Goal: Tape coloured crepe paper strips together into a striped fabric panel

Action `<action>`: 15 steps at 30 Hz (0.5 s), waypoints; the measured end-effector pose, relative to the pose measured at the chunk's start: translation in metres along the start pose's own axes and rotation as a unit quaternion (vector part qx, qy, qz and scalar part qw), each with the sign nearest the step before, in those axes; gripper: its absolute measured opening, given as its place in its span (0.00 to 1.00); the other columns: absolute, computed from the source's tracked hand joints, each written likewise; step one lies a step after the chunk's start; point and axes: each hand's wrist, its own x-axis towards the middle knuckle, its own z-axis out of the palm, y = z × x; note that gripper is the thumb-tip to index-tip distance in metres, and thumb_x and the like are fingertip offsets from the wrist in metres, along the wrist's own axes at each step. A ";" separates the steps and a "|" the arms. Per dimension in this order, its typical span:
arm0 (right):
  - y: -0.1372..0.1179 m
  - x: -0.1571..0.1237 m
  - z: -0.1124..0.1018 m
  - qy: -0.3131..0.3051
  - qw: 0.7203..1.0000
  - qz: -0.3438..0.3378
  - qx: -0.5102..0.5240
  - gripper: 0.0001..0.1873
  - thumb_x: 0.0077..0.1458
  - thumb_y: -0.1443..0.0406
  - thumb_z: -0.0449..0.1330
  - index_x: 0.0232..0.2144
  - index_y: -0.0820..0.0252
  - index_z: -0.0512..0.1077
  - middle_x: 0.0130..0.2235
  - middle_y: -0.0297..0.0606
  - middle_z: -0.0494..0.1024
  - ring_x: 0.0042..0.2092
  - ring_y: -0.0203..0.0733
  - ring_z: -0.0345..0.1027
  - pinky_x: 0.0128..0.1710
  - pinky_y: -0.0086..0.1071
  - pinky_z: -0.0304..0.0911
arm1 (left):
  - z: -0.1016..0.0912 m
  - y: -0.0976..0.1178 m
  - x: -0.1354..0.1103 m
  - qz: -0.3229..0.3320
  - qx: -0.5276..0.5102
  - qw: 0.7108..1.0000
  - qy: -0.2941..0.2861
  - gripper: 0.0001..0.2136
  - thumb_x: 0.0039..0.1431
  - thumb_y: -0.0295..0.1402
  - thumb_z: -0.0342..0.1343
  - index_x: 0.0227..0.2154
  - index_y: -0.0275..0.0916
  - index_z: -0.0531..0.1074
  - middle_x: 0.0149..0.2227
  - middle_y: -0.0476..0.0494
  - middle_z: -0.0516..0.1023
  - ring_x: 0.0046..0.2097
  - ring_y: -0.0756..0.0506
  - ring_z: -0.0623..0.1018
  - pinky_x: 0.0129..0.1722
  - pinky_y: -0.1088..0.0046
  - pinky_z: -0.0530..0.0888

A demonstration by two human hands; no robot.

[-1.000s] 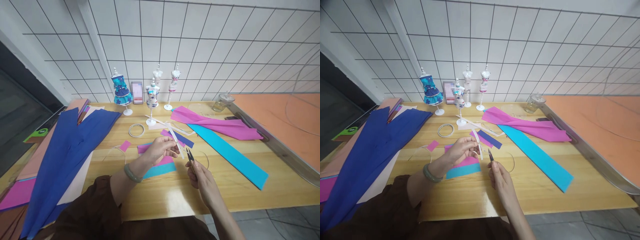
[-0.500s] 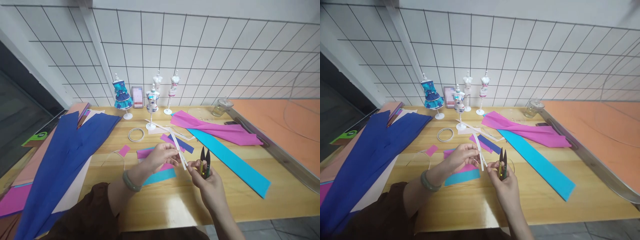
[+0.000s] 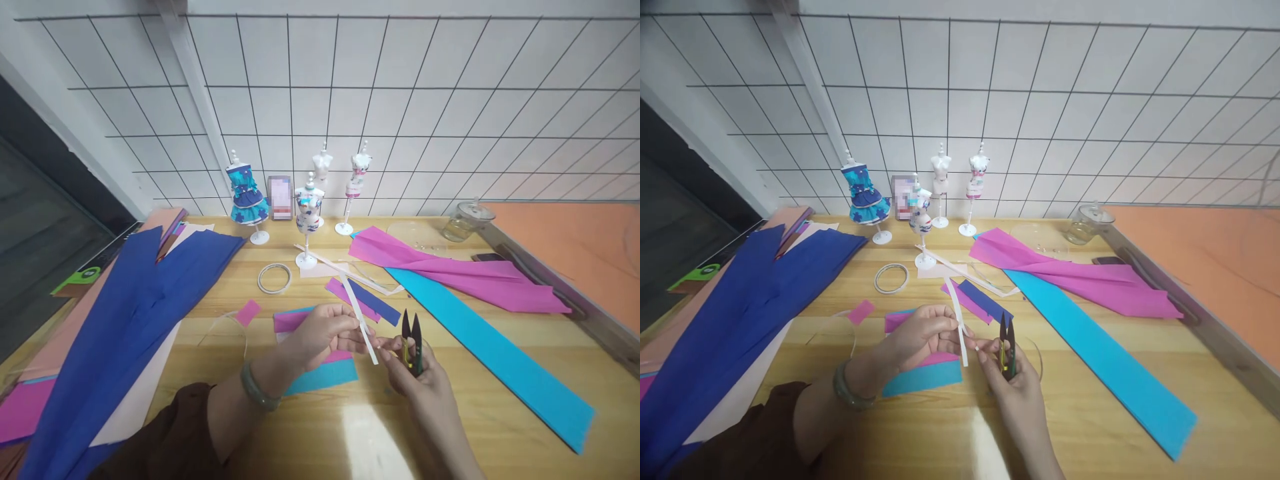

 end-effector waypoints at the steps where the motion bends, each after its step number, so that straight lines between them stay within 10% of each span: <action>1: 0.002 0.002 -0.002 -0.005 1.000 0.021 0.019 0.15 0.42 0.55 0.64 0.27 0.58 0.67 0.26 0.33 0.70 0.23 0.36 0.62 0.20 0.28 0.55 | -0.001 0.000 0.001 0.002 0.000 1.000 0.000 0.10 0.46 0.32 0.60 0.26 0.32 0.66 0.30 0.35 0.78 0.32 0.44 0.78 0.34 0.69 0.73; 15: -0.015 -0.019 0.009 -0.079 0.984 0.158 0.018 0.27 0.49 0.43 0.50 0.25 0.60 0.69 0.19 0.31 0.61 0.21 0.33 0.53 0.18 0.27 0.46 | 0.004 0.009 0.003 0.044 0.046 0.994 0.085 0.10 0.44 0.31 0.61 0.25 0.32 0.65 0.30 0.39 0.77 0.33 0.44 0.78 0.37 0.64 0.73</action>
